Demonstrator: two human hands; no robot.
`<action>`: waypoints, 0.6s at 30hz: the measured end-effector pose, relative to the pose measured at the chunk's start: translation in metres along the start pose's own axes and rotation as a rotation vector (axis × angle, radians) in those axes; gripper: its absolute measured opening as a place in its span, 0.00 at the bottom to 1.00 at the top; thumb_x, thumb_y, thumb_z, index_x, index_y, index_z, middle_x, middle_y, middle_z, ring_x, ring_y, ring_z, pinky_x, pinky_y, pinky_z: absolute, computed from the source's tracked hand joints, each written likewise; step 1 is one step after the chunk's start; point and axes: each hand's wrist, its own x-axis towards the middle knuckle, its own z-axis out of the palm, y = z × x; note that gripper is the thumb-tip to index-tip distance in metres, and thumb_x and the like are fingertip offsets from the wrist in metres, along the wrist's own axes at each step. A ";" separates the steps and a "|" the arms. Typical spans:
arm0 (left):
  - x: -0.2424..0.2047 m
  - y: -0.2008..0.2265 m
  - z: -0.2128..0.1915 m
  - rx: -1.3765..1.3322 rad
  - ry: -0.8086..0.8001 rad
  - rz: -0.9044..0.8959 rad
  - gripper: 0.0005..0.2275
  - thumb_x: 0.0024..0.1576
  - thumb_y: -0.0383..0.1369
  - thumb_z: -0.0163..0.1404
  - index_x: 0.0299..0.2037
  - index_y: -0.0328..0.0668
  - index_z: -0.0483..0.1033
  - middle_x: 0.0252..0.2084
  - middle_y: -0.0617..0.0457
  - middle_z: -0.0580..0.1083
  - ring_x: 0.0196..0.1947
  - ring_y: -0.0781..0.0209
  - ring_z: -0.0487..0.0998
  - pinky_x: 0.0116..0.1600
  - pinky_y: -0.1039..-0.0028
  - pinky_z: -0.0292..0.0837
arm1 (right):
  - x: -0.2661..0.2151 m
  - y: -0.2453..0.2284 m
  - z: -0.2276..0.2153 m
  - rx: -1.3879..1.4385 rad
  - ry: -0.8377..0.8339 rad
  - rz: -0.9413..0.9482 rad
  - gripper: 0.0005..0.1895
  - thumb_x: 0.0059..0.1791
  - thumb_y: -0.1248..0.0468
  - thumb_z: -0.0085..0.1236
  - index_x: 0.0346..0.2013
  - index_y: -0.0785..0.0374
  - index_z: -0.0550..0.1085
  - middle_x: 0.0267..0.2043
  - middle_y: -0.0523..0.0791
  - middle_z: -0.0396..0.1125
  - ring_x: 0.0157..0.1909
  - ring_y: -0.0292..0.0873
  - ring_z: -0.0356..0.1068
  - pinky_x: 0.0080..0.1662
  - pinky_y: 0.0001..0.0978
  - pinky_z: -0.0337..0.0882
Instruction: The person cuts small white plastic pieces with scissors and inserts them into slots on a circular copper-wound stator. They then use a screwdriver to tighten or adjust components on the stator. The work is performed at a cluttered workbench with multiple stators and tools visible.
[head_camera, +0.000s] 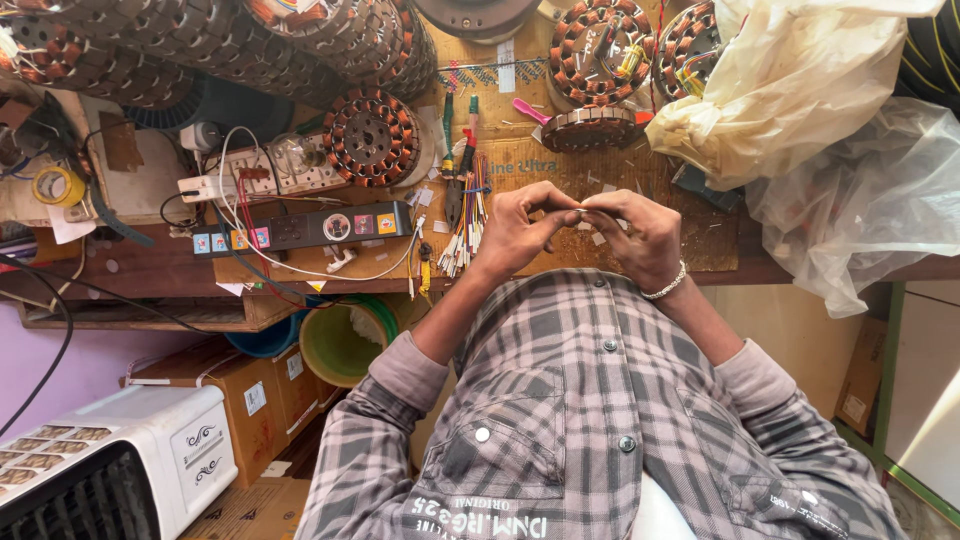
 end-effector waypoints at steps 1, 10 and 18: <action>0.000 -0.001 0.001 -0.009 -0.004 0.007 0.04 0.58 0.26 0.57 0.40 0.36 0.82 0.35 0.55 0.81 0.28 0.74 0.78 0.26 0.81 0.77 | 0.000 0.000 0.000 0.003 -0.004 0.001 0.06 0.52 0.72 0.64 0.43 0.67 0.78 0.41 0.48 0.76 0.42 0.40 0.78 0.44 0.29 0.76; -0.005 -0.002 0.008 -0.120 0.001 -0.081 0.05 0.62 0.28 0.54 0.43 0.33 0.79 0.36 0.54 0.78 0.31 0.71 0.78 0.28 0.78 0.80 | 0.002 -0.003 -0.001 -0.013 -0.065 -0.047 0.07 0.46 0.75 0.63 0.38 0.67 0.76 0.41 0.48 0.75 0.41 0.44 0.77 0.44 0.31 0.76; -0.004 -0.003 0.006 -0.093 -0.073 -0.172 0.07 0.61 0.30 0.54 0.43 0.34 0.79 0.37 0.53 0.79 0.37 0.69 0.81 0.31 0.77 0.84 | -0.004 -0.006 0.000 -0.050 -0.073 -0.052 0.08 0.47 0.75 0.64 0.39 0.68 0.75 0.42 0.50 0.75 0.43 0.45 0.78 0.45 0.33 0.77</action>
